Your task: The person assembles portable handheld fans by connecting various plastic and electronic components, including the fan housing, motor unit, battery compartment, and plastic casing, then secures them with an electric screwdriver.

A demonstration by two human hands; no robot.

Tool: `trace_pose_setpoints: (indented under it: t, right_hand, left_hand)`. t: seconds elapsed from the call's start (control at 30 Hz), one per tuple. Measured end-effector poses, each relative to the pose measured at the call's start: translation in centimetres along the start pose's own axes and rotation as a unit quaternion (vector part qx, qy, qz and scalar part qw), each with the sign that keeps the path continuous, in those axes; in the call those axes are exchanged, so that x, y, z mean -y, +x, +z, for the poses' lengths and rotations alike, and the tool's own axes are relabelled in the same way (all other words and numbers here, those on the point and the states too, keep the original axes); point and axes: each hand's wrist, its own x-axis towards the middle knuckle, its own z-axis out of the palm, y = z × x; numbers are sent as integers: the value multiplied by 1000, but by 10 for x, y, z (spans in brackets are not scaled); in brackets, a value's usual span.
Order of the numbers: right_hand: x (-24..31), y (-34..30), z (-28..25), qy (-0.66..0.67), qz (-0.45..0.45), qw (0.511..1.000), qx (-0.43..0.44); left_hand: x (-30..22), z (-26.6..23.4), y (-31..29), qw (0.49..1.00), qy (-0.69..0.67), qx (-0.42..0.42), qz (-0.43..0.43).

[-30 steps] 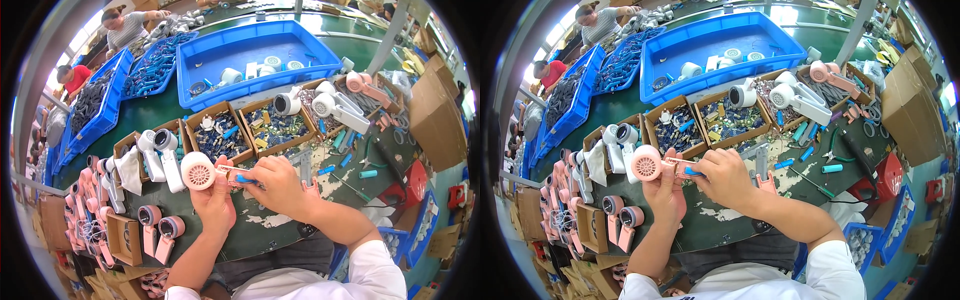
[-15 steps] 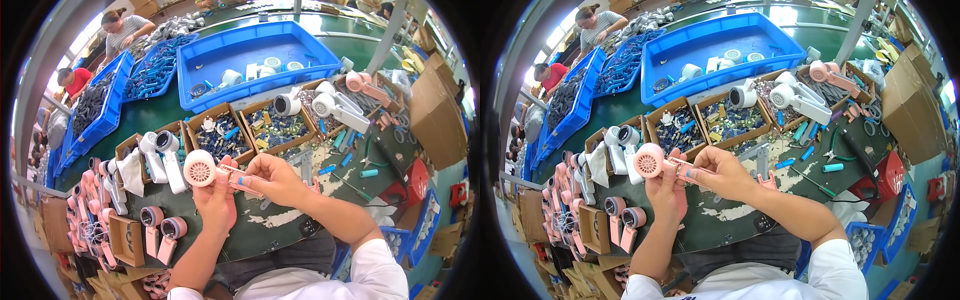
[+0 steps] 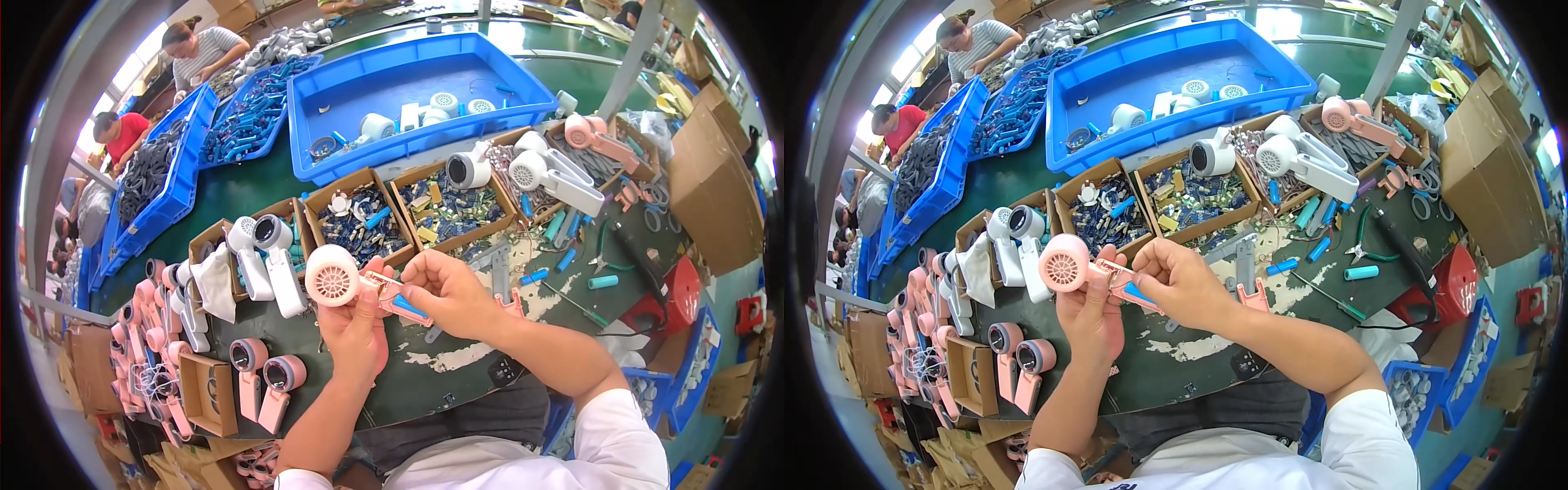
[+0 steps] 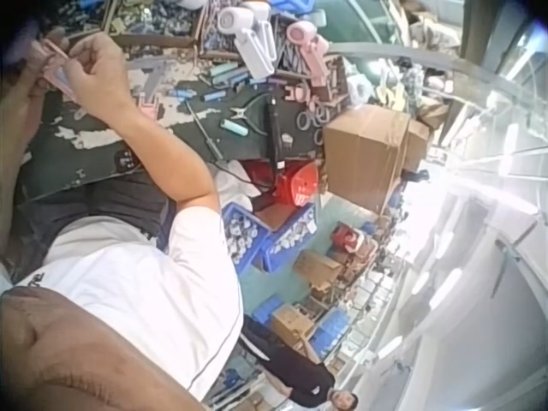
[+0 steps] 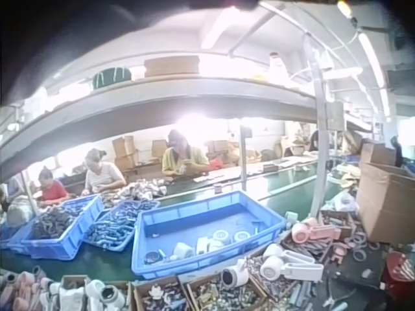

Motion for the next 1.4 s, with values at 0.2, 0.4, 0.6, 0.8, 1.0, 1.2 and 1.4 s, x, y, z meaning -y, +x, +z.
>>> trace_pose_setpoints:
  t: [0.2,0.4,0.6,0.8,1.0,1.2,1.4]
  right_hand:
    - [11,-4,7,-37,-29,999,-11]
    - [2,-2,4,-74,-55,996,2]
    - [13,-6,5,-125,-51,990,-31]
    - [8,-9,0,-140,-87,985,-56]
    - [9,-2,-5,-170,-112,978,-45]
    - [62,5,-72,-6,-198,962,-188]
    - [116,-69,-84,-349,-96,886,-289]
  left_hand:
    - [-1,-4,2,1000,11,-16,6]
    - [2,-2,-3,1000,8,14,0]
    - [5,0,-10,999,-19,14,-32]
    - [15,3,-14,1000,-5,9,-28]
    - [11,-1,-8,999,49,17,11]
    - [16,-3,7,998,42,1,49]
    - [2,-17,11,998,25,-6,53]
